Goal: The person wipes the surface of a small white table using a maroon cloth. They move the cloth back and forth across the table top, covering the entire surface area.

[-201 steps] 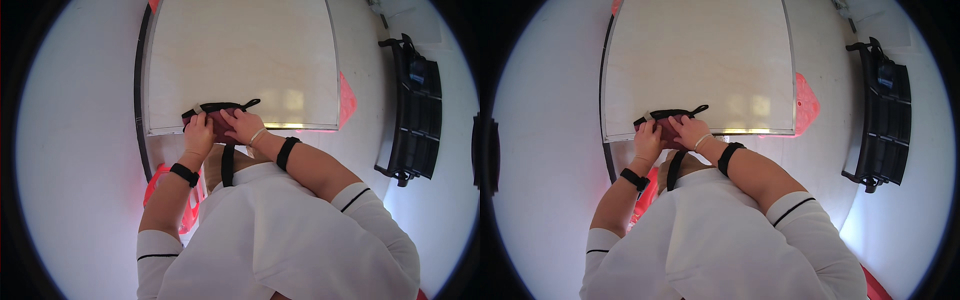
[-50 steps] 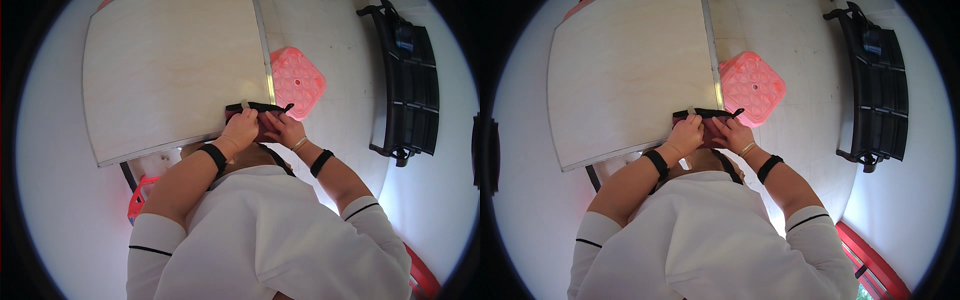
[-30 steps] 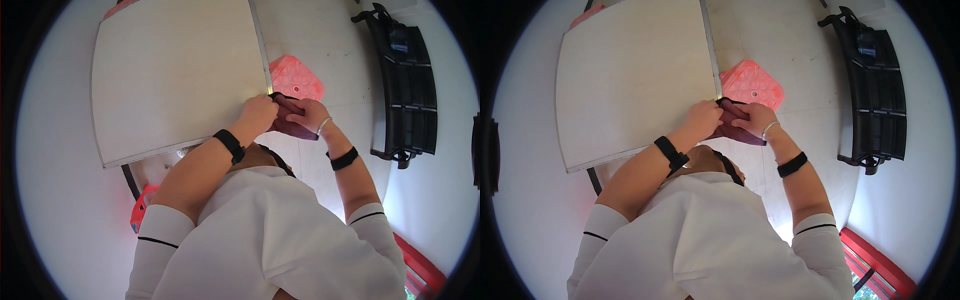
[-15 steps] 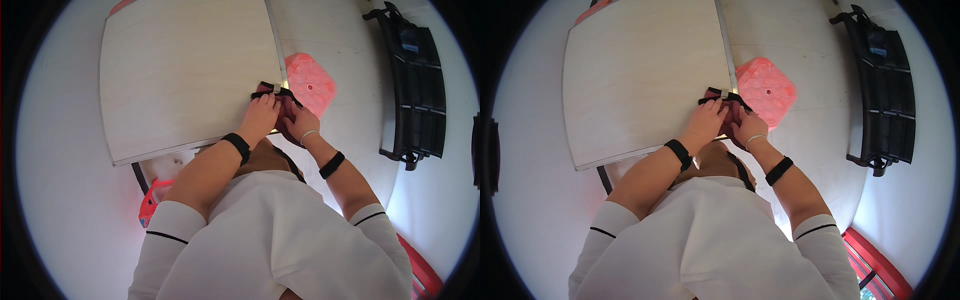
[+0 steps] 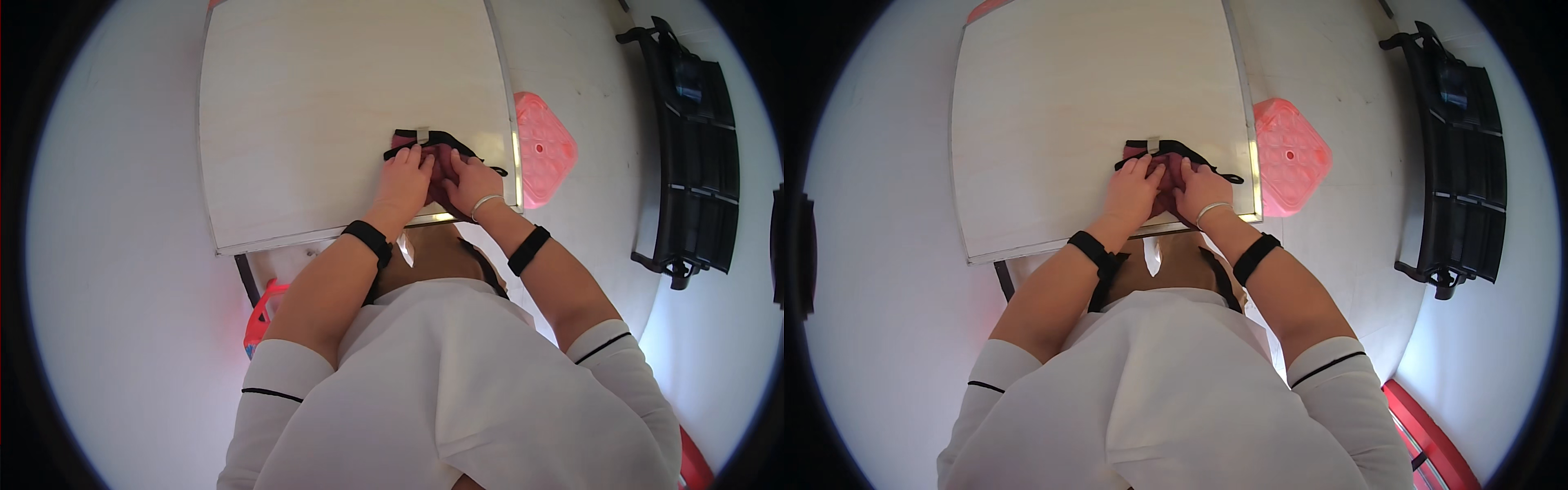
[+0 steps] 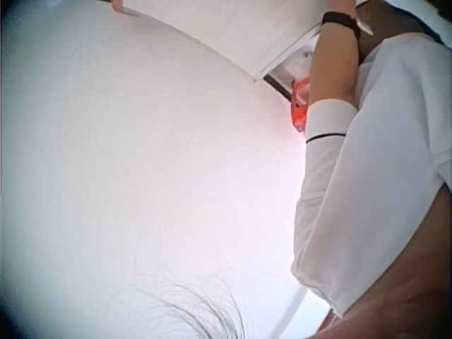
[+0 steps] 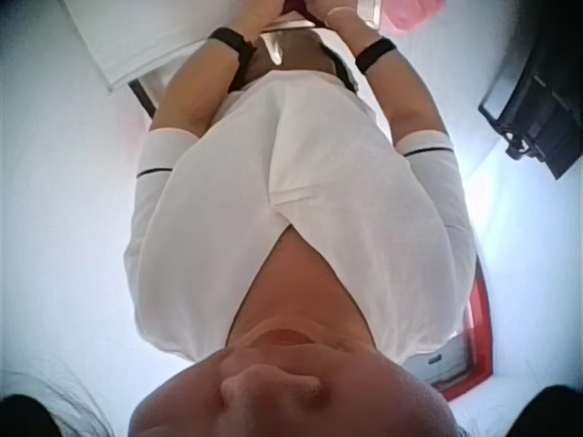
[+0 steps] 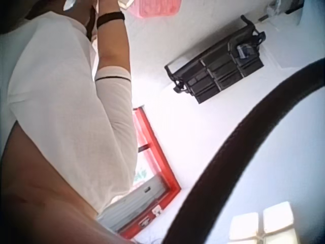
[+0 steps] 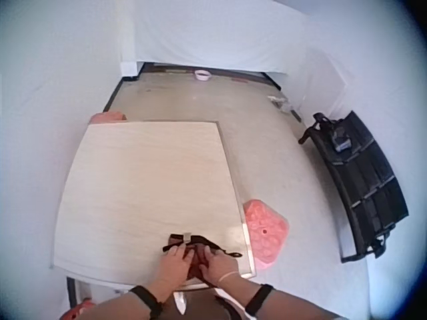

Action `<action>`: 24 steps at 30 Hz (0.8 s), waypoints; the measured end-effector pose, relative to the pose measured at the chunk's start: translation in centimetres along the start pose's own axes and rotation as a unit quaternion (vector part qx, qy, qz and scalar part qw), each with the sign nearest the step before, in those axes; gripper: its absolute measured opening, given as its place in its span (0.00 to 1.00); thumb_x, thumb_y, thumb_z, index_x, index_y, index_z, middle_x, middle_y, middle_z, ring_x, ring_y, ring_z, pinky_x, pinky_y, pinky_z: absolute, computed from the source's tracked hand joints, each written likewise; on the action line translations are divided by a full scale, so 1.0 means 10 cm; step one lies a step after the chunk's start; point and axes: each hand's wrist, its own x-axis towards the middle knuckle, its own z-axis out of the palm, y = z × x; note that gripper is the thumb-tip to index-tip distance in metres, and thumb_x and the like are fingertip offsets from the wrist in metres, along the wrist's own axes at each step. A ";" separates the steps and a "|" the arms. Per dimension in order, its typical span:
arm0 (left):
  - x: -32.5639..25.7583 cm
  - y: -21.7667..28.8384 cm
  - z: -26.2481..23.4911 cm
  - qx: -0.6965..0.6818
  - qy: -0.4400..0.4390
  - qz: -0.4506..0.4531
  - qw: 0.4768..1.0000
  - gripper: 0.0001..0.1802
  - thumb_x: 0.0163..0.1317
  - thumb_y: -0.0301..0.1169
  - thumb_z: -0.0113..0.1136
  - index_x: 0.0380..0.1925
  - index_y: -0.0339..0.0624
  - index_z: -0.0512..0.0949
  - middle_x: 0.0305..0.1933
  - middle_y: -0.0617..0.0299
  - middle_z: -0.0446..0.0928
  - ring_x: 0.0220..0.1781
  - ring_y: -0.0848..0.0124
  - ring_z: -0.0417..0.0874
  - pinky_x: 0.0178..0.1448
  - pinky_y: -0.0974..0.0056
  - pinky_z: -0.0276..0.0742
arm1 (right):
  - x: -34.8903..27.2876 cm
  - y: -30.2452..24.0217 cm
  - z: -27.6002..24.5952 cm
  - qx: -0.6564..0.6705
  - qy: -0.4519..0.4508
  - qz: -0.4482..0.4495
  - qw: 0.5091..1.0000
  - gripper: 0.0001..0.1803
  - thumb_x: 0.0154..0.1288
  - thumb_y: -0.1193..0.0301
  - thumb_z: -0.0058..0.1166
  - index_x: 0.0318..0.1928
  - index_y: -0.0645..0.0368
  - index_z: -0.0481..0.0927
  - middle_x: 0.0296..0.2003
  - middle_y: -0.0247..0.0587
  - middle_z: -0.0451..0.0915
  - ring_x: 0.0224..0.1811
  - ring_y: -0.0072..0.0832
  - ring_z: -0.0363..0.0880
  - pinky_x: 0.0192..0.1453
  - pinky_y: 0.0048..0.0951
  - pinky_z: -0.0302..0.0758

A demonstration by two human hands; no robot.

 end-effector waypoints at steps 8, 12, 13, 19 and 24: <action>0.00 0.44 -0.39 0.016 0.047 -0.067 0.997 0.24 0.44 0.33 0.61 0.46 0.49 0.73 0.52 0.58 0.68 0.51 0.63 0.68 0.49 0.60 0.70 | -0.21 0.16 -0.52 0.000 -0.006 -0.046 0.999 0.33 0.53 0.59 0.50 0.59 0.54 0.59 0.41 0.48 0.72 0.42 0.41 0.75 0.43 0.36 0.73; -0.04 0.57 -0.48 0.025 0.047 -0.086 0.995 0.23 0.44 0.33 0.61 0.45 0.49 0.74 0.52 0.59 0.68 0.51 0.63 0.69 0.49 0.61 0.70 | -0.31 0.18 -0.61 0.004 -0.010 -0.050 0.999 0.32 0.53 0.59 0.50 0.59 0.54 0.60 0.42 0.48 0.72 0.43 0.41 0.75 0.45 0.36 0.73; -0.05 0.56 -0.48 0.024 0.049 -0.088 0.995 0.23 0.44 0.33 0.61 0.45 0.49 0.74 0.52 0.58 0.68 0.51 0.63 0.69 0.49 0.62 0.70 | -0.31 0.17 -0.60 0.005 -0.010 -0.050 0.999 0.32 0.53 0.59 0.50 0.58 0.54 0.60 0.42 0.48 0.72 0.43 0.41 0.75 0.45 0.36 0.73; -0.09 0.61 -0.54 0.015 0.049 -0.098 0.994 0.23 0.45 0.32 0.60 0.46 0.50 0.73 0.53 0.58 0.68 0.52 0.63 0.68 0.51 0.62 0.70 | -0.35 0.17 -0.63 0.013 -0.012 -0.056 0.998 0.32 0.53 0.59 0.50 0.58 0.54 0.61 0.42 0.48 0.73 0.43 0.40 0.75 0.45 0.35 0.72; -0.11 0.64 -0.53 0.014 0.046 -0.106 0.993 0.23 0.46 0.32 0.60 0.47 0.51 0.73 0.53 0.60 0.68 0.52 0.63 0.68 0.52 0.62 0.69 | -0.35 0.20 -0.58 0.018 -0.009 -0.060 0.998 0.31 0.54 0.59 0.49 0.58 0.54 0.61 0.42 0.47 0.73 0.43 0.40 0.75 0.45 0.35 0.72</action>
